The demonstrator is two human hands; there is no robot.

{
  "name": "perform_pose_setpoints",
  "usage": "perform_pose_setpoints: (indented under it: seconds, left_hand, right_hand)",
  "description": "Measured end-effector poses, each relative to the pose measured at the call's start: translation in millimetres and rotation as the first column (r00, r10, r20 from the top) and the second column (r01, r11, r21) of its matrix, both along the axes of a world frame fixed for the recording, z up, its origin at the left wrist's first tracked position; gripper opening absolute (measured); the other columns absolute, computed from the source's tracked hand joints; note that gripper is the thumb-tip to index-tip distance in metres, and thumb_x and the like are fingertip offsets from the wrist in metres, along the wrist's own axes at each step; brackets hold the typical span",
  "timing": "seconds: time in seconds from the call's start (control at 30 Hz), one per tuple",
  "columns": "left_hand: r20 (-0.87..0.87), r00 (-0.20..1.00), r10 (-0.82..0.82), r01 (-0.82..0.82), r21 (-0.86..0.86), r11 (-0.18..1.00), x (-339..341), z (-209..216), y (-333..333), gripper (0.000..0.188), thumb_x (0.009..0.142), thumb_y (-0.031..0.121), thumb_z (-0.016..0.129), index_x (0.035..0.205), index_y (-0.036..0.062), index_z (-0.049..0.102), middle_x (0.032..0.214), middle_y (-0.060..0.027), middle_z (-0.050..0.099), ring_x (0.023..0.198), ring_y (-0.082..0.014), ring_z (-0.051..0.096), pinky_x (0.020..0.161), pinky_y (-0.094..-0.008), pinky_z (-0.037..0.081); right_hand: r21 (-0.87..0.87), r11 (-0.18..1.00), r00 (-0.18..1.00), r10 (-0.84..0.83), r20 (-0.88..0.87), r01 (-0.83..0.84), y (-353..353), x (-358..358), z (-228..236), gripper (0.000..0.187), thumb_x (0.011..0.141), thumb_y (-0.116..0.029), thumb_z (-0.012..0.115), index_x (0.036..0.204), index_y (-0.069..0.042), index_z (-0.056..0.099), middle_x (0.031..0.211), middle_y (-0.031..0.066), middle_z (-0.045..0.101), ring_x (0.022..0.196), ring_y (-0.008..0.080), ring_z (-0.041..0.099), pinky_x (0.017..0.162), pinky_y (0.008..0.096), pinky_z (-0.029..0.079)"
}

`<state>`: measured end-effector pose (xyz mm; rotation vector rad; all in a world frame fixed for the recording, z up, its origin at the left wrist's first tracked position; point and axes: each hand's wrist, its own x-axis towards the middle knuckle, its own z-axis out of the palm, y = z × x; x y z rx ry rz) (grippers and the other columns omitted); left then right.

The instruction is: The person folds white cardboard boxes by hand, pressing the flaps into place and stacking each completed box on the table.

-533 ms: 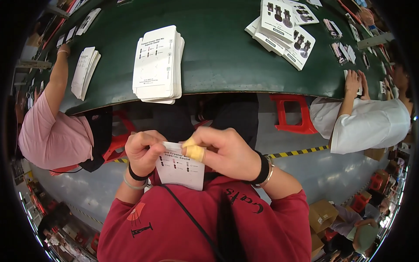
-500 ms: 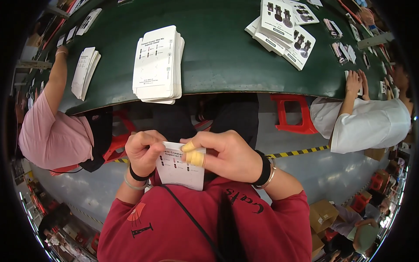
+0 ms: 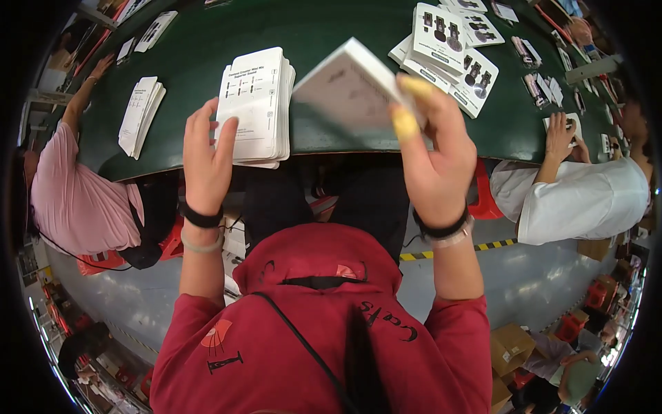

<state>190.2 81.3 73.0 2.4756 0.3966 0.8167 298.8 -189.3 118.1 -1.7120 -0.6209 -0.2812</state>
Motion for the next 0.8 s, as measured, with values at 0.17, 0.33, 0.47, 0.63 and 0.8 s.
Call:
perform_pose_setpoints:
  seconds: [0.17,0.33,0.47,0.63,0.8]
  left_hand:
    - [-0.232,0.964,0.130,-0.113,0.089,0.990,13.0,-29.4,25.9,0.058,0.092,0.037,0.067,0.130,-0.0036,0.051,0.113,-0.0263,0.057,0.103,-0.0416,0.056,0.090,-0.0466,0.047]
    - [-0.226,0.973,0.041,-0.073,-0.138,0.988,14.3,-31.7,25.3,0.062,0.090,0.040,0.069,0.130,-0.0036,0.051,0.108,-0.0267,0.058,0.100,-0.0423,0.057,0.089,-0.0461,0.048]
    - [-0.223,0.974,0.030,-0.068,-0.168,0.984,11.9,-35.6,31.3,0.060,0.090,0.039,0.069,0.130,-0.0028,0.052,0.106,-0.0256,0.058,0.099,-0.0416,0.057,0.087,-0.0454,0.048]
    - [-0.224,0.974,0.039,-0.083,-0.191,0.978,11.6,-37.1,42.4,0.052,0.089,0.034,0.071,0.123,-0.0027,0.058,0.100,-0.0216,0.059,0.093,-0.0360,0.058,0.082,-0.0419,0.049]
    - [-0.153,0.987,0.048,-0.090,-0.286,0.954,14.9,-38.1,50.1,0.045,0.086,0.028,0.074,0.114,-0.0053,0.063,0.093,-0.0155,0.060,0.082,-0.0260,0.058,0.073,-0.0356,0.049]
  right_hand:
    - [-0.276,0.941,0.939,-0.099,0.328,0.196,37.6,55.6,-36.0,0.026,0.092,-0.001,0.064,0.118,-0.004,0.064,0.108,0.0107,0.071,0.091,0.0179,0.069,0.080,0.0279,0.053]
    - [-0.303,0.947,0.894,0.040,0.446,0.109,53.6,78.5,-50.2,0.027,0.090,-0.001,0.065,0.117,-0.006,0.066,0.110,0.0152,0.070,0.092,0.0258,0.070,0.079,0.0296,0.054]
    - [-0.456,0.871,0.810,0.131,0.572,0.181,63.5,86.7,-49.1,0.030,0.088,-0.002,0.067,0.117,-0.007,0.065,0.112,0.0156,0.070,0.092,0.0308,0.069,0.078,0.0328,0.055]
    - [-0.447,0.888,0.873,0.130,0.470,0.109,70.5,102.6,-51.8,0.032,0.085,-0.001,0.067,0.117,-0.006,0.065,0.110,0.0144,0.069,0.095,0.0327,0.067,0.080,0.0360,0.054]
    - [-0.543,0.839,0.931,0.166,0.326,0.040,74.7,100.5,-67.4,0.032,0.086,-0.001,0.066,0.117,-0.005,0.065,0.109,0.0142,0.068,0.096,0.0339,0.066,0.083,0.0364,0.053]
